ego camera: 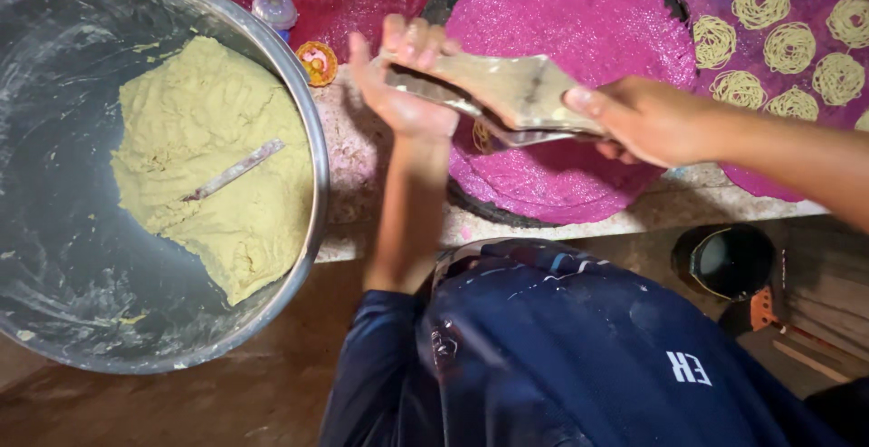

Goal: The person uses a manual dough press to load dough and extrude spiral-shaped snacks onto pink trays. They repeatedly refill the press from a large metal bowl and arrange the formed snacks in circular patterns on the trays.

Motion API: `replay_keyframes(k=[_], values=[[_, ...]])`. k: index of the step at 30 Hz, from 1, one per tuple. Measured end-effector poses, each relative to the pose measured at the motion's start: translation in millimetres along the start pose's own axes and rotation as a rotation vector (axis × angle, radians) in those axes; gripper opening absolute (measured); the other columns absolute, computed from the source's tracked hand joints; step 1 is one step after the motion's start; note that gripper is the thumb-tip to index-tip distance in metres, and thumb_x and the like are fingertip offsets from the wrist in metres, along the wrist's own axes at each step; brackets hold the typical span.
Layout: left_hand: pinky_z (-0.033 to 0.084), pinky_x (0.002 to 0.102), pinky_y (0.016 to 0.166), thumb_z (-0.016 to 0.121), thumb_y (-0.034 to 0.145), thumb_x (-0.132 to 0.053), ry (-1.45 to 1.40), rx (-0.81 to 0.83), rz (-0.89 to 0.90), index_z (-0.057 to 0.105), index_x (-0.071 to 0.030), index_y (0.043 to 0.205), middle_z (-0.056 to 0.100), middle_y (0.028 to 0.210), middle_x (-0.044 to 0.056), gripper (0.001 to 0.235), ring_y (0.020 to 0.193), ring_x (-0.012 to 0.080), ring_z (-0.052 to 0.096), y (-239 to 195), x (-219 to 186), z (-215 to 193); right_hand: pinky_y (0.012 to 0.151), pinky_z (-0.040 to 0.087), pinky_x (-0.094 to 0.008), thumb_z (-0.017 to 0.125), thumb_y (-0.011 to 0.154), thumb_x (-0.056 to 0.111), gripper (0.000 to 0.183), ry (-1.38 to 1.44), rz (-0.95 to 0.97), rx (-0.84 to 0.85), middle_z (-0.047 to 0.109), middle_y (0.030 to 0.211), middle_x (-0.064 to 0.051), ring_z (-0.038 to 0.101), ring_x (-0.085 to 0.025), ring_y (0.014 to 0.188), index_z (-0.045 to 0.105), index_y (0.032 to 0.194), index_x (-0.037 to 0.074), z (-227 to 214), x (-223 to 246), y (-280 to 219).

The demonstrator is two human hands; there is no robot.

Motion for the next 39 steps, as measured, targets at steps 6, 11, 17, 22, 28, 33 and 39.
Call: replay_keyframes(k=[6,11,17,22,28,33,39], values=[[0.046,0.034,0.078,0.043,0.102,-0.055,-0.037,0.042,0.003,0.046,-0.017,0.084,0.042,0.073,-0.004,0.042,0.070,0.0124,0.046,27.3,9.9,10.0,0.055,0.054,-0.044,0.021,0.109,0.058,0.073,-0.031,-0.003,-0.148,0.059,0.064,-0.013,0.058,-0.027,0.055,0.063,0.083,0.004,-26.1,7.2,-6.4],[0.045,0.035,0.076,0.043,0.101,-0.054,0.061,0.017,0.007,0.046,-0.017,0.082,0.042,0.071,-0.004,0.042,0.069,0.0135,0.045,12.8,-5.5,5.9,0.055,0.054,-0.041,0.023,0.105,0.055,0.072,0.054,-0.059,-0.119,0.063,0.063,-0.010,0.062,-0.020,0.054,0.064,0.080,0.002,-8.5,8.6,-3.2],[0.044,0.033,0.075,0.038,0.102,-0.053,-0.042,0.031,0.009,0.046,-0.017,0.083,0.041,0.072,-0.004,0.041,0.069,0.0133,0.046,29.6,25.8,10.5,0.055,0.053,-0.047,0.028,0.107,0.057,0.068,-0.033,0.117,-0.190,0.062,0.067,-0.015,0.058,-0.026,0.054,0.067,0.094,0.003,-33.3,-20.7,-6.0],[0.046,0.039,0.086,0.033,0.094,-0.053,0.103,0.018,-0.066,0.049,-0.014,0.086,0.050,0.080,0.002,0.043,0.078,0.0184,0.053,39.6,5.3,16.3,0.055,0.047,-0.041,0.032,0.105,0.056,0.064,0.089,-0.189,-0.269,0.063,0.065,-0.010,0.056,-0.021,0.054,0.068,0.094,0.005,-36.8,-5.8,9.2],[0.033,0.025,0.041,0.022,0.108,-0.049,1.044,-0.307,-0.586,0.060,-0.011,0.117,0.068,0.089,0.003,0.054,0.059,0.0062,0.057,-14.5,23.7,-91.5,0.058,0.048,-0.039,0.036,0.104,0.057,0.062,0.101,-0.317,-0.259,0.061,0.064,-0.008,0.058,-0.019,0.060,0.069,0.099,0.005,-34.9,-5.4,13.9],[0.038,0.026,0.051,0.040,0.104,-0.020,1.258,-0.116,-0.571,0.046,-0.005,0.147,0.069,0.096,0.000,0.046,0.061,0.0108,0.048,-36.1,27.2,-138.7,0.058,0.049,-0.040,0.039,0.104,0.055,0.057,0.155,-0.236,-0.269,0.061,0.068,-0.009,0.058,-0.020,0.061,0.069,0.112,0.007,-30.2,-12.9,32.6],[0.057,0.034,0.067,0.065,0.102,-0.022,2.398,0.282,-0.282,0.041,-0.026,0.158,0.082,0.108,0.000,0.061,0.072,0.0176,0.073,-100.4,-11.9,-60.1,0.059,0.054,-0.042,0.030,0.107,0.054,0.063,0.222,-0.182,-0.272,0.062,0.074,-0.010,0.060,-0.022,0.064,0.064,0.100,0.000,-33.1,-44.1,38.9]])
Point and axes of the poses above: each hand's wrist, its own y-axis towards the middle knuckle, its own z-axis out of the palm, x = y × z, the point moved 8 cm from there along y, towards the middle knuckle
